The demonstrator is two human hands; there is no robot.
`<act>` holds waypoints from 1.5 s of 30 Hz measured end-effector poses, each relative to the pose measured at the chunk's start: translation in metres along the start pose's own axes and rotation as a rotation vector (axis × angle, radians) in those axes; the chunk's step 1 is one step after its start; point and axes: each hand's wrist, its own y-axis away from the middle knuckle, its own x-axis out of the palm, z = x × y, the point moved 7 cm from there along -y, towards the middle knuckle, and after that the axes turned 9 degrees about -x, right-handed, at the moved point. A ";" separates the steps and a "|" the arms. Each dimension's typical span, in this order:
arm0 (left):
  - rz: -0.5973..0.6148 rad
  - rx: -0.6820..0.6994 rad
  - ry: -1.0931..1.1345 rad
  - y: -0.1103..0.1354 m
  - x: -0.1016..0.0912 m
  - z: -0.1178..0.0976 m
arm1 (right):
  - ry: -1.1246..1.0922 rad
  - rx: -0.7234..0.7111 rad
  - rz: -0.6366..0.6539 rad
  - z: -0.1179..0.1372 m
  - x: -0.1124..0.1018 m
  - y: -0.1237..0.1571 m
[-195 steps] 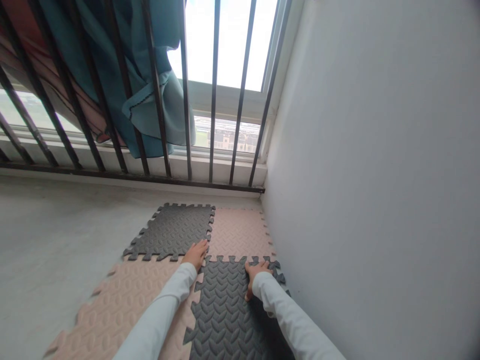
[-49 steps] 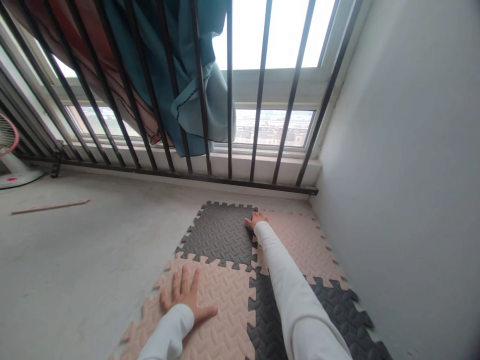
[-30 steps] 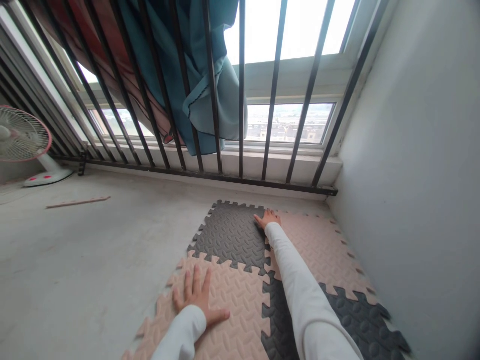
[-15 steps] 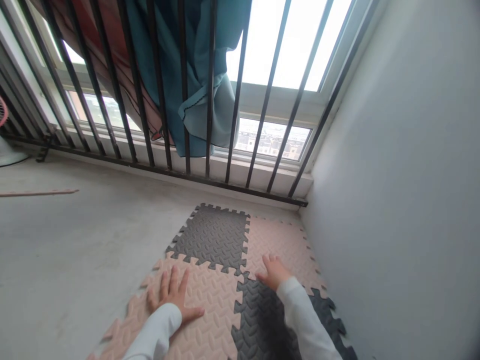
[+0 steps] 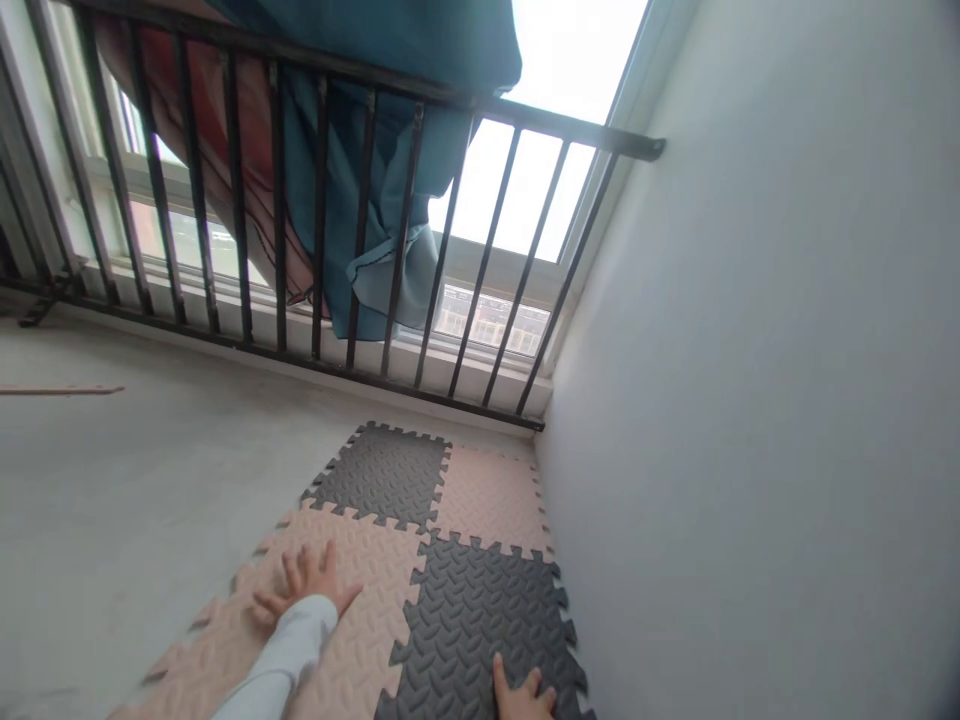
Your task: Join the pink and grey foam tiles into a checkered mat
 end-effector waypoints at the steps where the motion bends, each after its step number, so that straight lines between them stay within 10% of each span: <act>1: -0.032 0.031 0.013 0.017 -0.001 0.000 | 0.013 -0.008 0.017 0.004 -0.006 0.005; 9: -0.261 0.327 0.240 0.152 0.031 0.067 | -0.066 -0.109 0.084 0.017 -0.056 0.052; 18: -0.261 0.167 0.465 0.175 0.012 0.143 | -0.082 -0.187 -0.039 0.010 -0.058 0.074; 29: -0.220 0.297 0.424 0.257 -0.022 0.127 | -0.038 -0.340 -0.111 -0.011 -0.030 0.120; 36: -0.158 0.372 0.296 0.260 -0.001 0.096 | -0.066 -0.357 -0.106 -0.015 -0.032 0.121; 45: -0.521 0.457 0.367 0.207 0.023 0.107 | 0.017 -0.185 -0.053 -0.008 -0.081 0.043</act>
